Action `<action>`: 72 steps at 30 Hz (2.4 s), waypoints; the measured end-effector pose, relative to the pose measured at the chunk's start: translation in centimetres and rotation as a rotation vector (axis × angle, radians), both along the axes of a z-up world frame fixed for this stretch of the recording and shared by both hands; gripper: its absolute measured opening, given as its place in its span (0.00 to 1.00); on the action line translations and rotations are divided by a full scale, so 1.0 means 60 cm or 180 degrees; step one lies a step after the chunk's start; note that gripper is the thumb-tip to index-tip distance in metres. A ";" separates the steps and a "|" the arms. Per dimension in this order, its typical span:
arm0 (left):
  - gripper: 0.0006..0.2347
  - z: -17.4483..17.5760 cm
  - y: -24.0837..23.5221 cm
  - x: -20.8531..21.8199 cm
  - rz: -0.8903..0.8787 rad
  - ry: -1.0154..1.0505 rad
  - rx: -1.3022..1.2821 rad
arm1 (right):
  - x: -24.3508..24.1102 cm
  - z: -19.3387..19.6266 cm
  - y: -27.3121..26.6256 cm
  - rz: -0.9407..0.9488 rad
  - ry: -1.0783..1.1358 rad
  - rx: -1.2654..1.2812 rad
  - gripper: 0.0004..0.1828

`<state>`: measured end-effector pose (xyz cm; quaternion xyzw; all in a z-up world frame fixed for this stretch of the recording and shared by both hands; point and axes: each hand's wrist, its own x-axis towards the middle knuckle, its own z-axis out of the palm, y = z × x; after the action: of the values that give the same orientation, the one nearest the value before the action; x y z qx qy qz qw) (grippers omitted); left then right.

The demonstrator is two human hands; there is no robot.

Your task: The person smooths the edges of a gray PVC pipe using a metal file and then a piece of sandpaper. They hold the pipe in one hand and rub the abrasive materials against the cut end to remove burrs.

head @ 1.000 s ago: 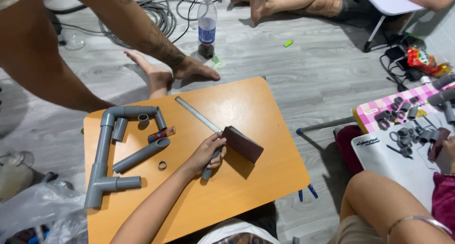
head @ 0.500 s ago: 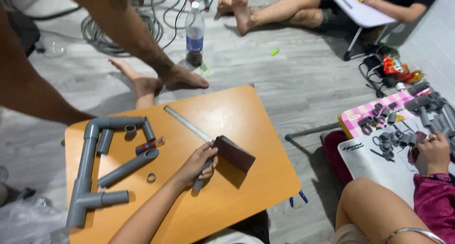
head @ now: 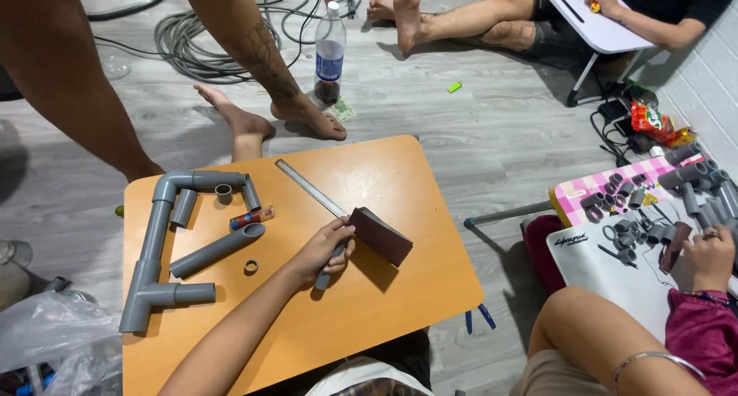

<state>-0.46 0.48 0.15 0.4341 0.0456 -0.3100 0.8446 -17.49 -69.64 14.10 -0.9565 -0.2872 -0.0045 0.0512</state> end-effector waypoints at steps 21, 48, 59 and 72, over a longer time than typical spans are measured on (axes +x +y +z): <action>0.05 0.020 -0.025 -0.015 0.0698 -0.0720 0.0751 | 0.344 -0.163 0.907 -0.0745 -0.0440 0.0792 0.22; 0.09 -0.035 -0.003 0.005 0.0128 -0.0693 0.0087 | 0.375 -0.157 0.846 -0.0291 0.0981 0.3076 0.10; 0.12 0.009 0.022 0.007 -0.0408 0.0066 -0.0317 | 0.366 -0.151 0.857 0.0057 0.0979 0.2818 0.11; 0.12 -0.004 0.016 0.006 -0.0603 -0.0117 -0.0218 | 0.365 -0.153 0.855 -0.0140 0.0875 0.2099 0.17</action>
<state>-0.12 1.47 -0.10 0.4130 -0.0218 -0.3818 0.8265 4.38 -18.37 4.92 -0.8861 -0.2400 0.0306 0.3952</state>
